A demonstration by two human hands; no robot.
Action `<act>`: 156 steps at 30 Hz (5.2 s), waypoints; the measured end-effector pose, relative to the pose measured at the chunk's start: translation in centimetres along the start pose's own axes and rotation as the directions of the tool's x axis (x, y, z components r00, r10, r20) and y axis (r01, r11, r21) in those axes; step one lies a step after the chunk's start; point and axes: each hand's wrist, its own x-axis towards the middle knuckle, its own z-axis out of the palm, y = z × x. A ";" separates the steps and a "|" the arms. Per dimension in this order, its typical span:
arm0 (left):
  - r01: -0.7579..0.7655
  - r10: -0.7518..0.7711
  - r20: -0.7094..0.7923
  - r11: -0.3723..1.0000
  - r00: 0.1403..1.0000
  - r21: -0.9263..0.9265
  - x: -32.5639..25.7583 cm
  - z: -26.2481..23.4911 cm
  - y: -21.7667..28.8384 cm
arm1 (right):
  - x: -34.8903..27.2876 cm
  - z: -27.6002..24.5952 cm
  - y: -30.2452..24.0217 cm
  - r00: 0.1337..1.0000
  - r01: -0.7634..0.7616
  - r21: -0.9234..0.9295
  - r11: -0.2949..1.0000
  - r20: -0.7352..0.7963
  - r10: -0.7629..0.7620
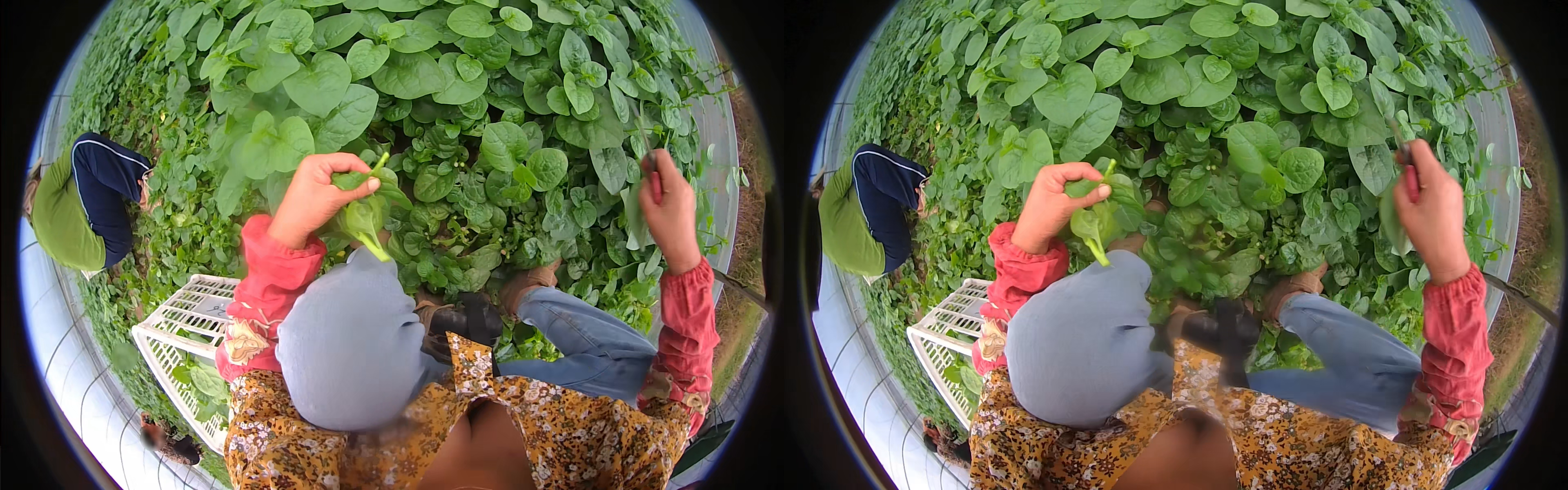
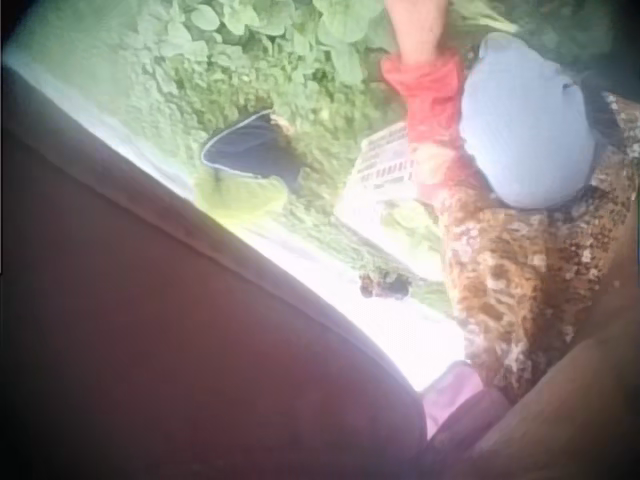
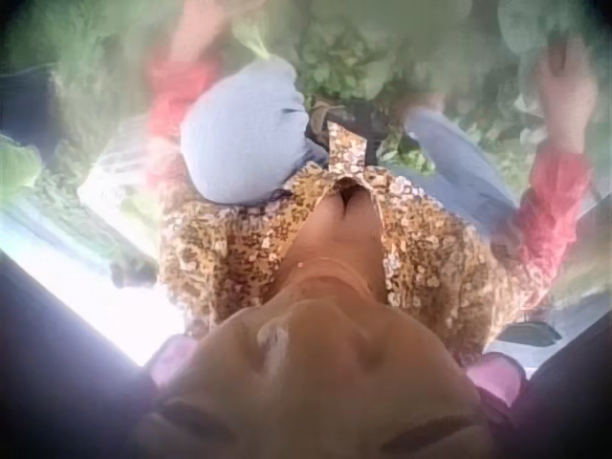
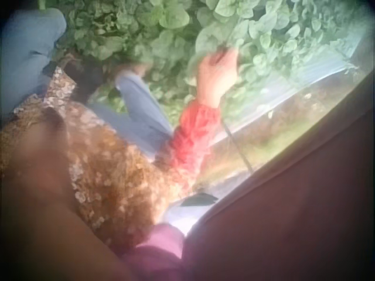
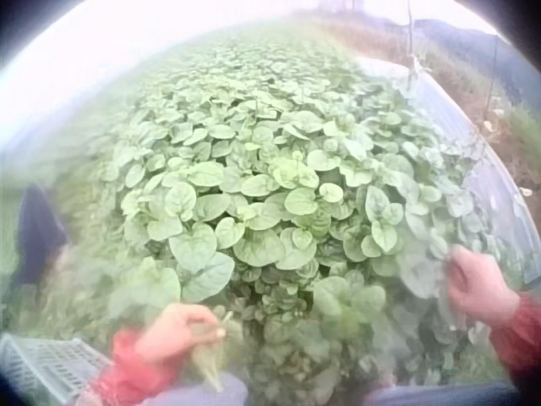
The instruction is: The person sits on the ground in a greenhouse and uses shears to cut leafy green plants, placing the harvested leaves into a white basket. Other workers are visible nearby performing the same task.
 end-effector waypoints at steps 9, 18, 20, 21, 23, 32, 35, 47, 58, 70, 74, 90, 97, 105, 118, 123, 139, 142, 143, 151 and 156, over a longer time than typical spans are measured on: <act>0.308 -0.359 -0.713 0.929 0.603 -0.207 -28.4 -16.0 5.3 | -3.2 -10.2 10.7 0.977 -0.160 0.262 0.952 -0.094 0.190; 0.725 -0.339 -0.643 0.257 0.687 0.639 -39.8 -16.6 5.5 | 0.4 8.8 -6.8 0.663 -0.461 0.583 0.668 0.727 -0.177; 0.588 -0.328 -0.528 0.668 0.783 0.457 -28.5 -12.0 4.7 | 0.8 11.5 -7.0 0.581 -0.546 0.561 0.622 0.789 -0.200; 0.487 -0.301 -0.437 0.768 0.848 0.417 -23.5 -9.7 4.5 | 0.7 13.0 -7.2 0.577 -0.562 0.588 0.582 0.782 -0.233; 0.237 -0.156 -0.197 0.824 0.968 0.514 -14.6 -4.6 3.7 | 0.9 16.4 -7.6 0.570 -0.560 0.624 0.546 0.768 -0.293; 0.038 0.166 -0.101 0.344 0.981 0.938 4.3 4.3 -7.9 | 2.8 25.2 -11.6 0.448 -0.557 0.572 0.602 0.818 -0.362; 0.056 0.241 -0.125 0.274 0.962 0.960 4.0 3.2 -10.3 | 4.6 28.0 -12.7 0.447 -0.612 0.558 0.561 0.829 -0.337; 0.177 -0.111 -0.161 0.857 0.981 0.485 1.8 -1.9 -10.2 | 7.3 28.5 -14.4 0.498 -0.646 0.637 0.420 0.769 -0.401; -0.321 0.303 0.167 0.587 0.938 0.743 6.2 3.5 -0.2 | 12.3 30.8 -16.5 0.876 0.023 0.810 0.586 0.266 -0.401; -0.056 0.138 -0.023 0.543 0.990 0.838 8.0 -5.0 -13.2 | 12.9 29.8 -15.4 0.809 -0.468 0.768 0.437 0.571 -0.137; -0.290 0.402 0.112 0.416 0.909 0.862 7.2 -5.7 -13.2 | 13.4 29.0 -15.3 0.784 -0.378 0.771 0.513 0.561 -0.266; -0.208 0.377 0.131 0.172 0.917 0.963 9.6 -4.0 -13.5 | 13.4 29.5 -16.2 0.654 -0.454 0.653 0.607 0.706 -0.272; -0.070 0.321 -0.160 0.601 0.933 0.796 11.3 -1.9 -16.2 | 16.2 32.4 -17.6 0.492 -0.710 0.594 0.378 0.803 -0.337; -0.116 0.150 0.044 0.516 0.988 0.849 9.0 -1.6 -9.1 | 14.3 30.9 -15.9 0.583 -0.684 0.648 0.335 0.761 -0.283; 0.226 -0.027 -0.238 0.439 0.971 0.869 -1.5 -4.7 -7.3 | 10.2 27.9 -18.9 0.431 -0.564 0.633 0.530 0.773 -0.466; 0.260 -0.057 -0.666 0.942 0.744 0.211 -6.9 -6.4 -4.2 | 9.5 28.4 -19.4 0.432 -0.569 0.614 0.548 0.790 -0.436; 0.764 -0.416 -0.873 -0.469 0.253 0.444 -42.1 -18.9 2.3 | 8.5 27.3 -19.7 0.502 -0.645 0.620 0.447 0.785 -0.363; 0.756 -0.222 -0.734 0.343 0.642 0.557 -25.4 -14.1 4.8 | 8.9 28.0 -19.7 0.507 -0.645 0.617 0.451 0.787 -0.352; 0.542 -0.182 -0.580 0.643 0.794 0.541 -19.2 -11.2 4.4 | 9.4 28.3 -18.6 0.526 -0.643 0.613 0.459 0.789 -0.318; 0.043 0.297 -0.130 0.282 0.946 0.958 0.1 -4.6 -6.1 | 10.0 29.5 -20.7 0.476 -0.651 0.606 0.458 0.795 -0.375; 0.175 0.217 -0.253 0.322 0.943 0.930 0.1 -7.5 -11.9 | 10.3 31.8 -20.5 0.313 -0.696 0.494 0.521 0.862 -0.399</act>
